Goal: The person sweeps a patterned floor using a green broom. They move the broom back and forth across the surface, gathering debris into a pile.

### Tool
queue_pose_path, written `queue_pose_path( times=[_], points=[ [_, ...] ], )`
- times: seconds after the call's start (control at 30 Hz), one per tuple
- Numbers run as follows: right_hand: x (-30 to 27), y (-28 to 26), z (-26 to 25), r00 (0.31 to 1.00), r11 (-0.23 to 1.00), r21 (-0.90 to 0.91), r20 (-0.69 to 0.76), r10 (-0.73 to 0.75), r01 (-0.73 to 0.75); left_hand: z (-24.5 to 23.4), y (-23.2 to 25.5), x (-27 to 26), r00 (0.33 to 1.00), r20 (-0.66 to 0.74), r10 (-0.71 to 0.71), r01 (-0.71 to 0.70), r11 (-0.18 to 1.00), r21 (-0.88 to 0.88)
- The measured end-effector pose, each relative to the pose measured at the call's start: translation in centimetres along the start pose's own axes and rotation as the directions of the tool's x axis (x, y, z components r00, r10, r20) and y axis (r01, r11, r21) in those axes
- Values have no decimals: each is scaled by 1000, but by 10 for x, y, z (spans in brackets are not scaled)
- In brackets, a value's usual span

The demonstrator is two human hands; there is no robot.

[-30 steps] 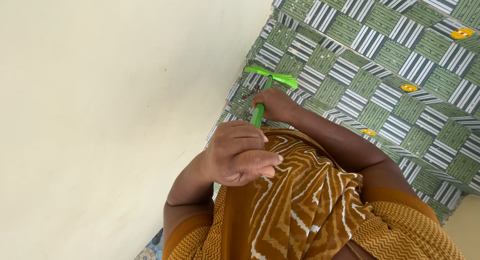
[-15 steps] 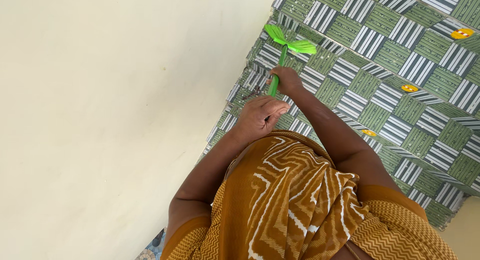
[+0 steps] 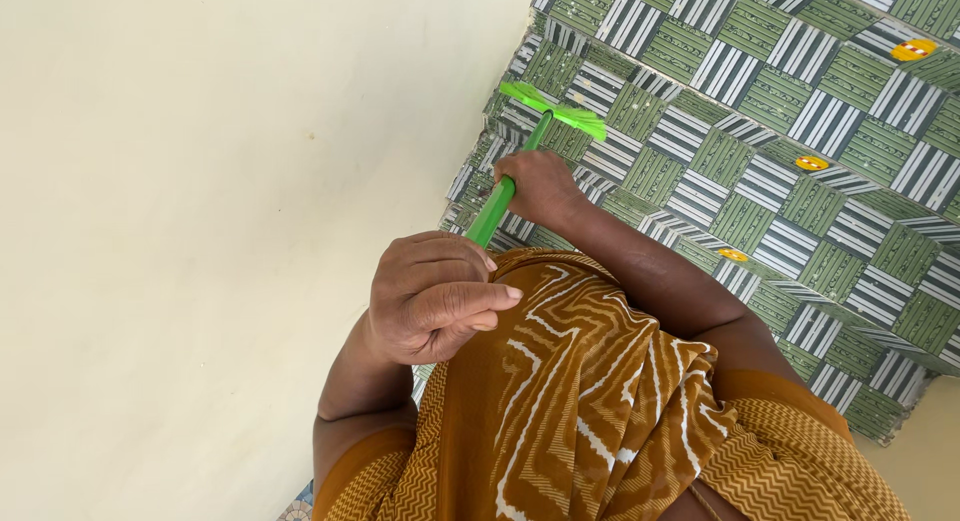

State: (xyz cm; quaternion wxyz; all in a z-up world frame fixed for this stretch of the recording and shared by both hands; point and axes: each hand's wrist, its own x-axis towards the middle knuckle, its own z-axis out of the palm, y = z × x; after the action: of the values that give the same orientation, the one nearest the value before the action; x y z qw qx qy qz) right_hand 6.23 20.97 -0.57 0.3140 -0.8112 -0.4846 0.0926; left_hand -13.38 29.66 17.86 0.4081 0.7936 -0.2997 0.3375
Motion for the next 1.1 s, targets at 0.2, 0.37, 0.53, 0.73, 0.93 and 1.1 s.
queue_pose_path(
  times=[0.2,0.37,0.53,0.73,0.93,1.1],
  points=[
    [40,112,43,990,988,-87,-75,121,-128,44,-83,-28,972,108,-208,189,968,163],
    [9,166,80,997,996,-59,4,73,-73,75,-93,-48,928,335,-160,66,960,274],
    [-34,115,60,986,992,-45,112,123,-118,55,-59,-31,950,299,-94,53,989,140],
    [-55,40,0,945,984,-95,280,172,-151,25,-23,10,973,226,44,-35,998,-46],
    [-40,96,-16,960,959,-167,125,251,-229,79,-52,-4,951,306,53,-47,999,-27],
    [-28,199,35,915,906,129,28,403,-403,152,-133,-41,933,323,-158,185,981,-52]
  ],
)
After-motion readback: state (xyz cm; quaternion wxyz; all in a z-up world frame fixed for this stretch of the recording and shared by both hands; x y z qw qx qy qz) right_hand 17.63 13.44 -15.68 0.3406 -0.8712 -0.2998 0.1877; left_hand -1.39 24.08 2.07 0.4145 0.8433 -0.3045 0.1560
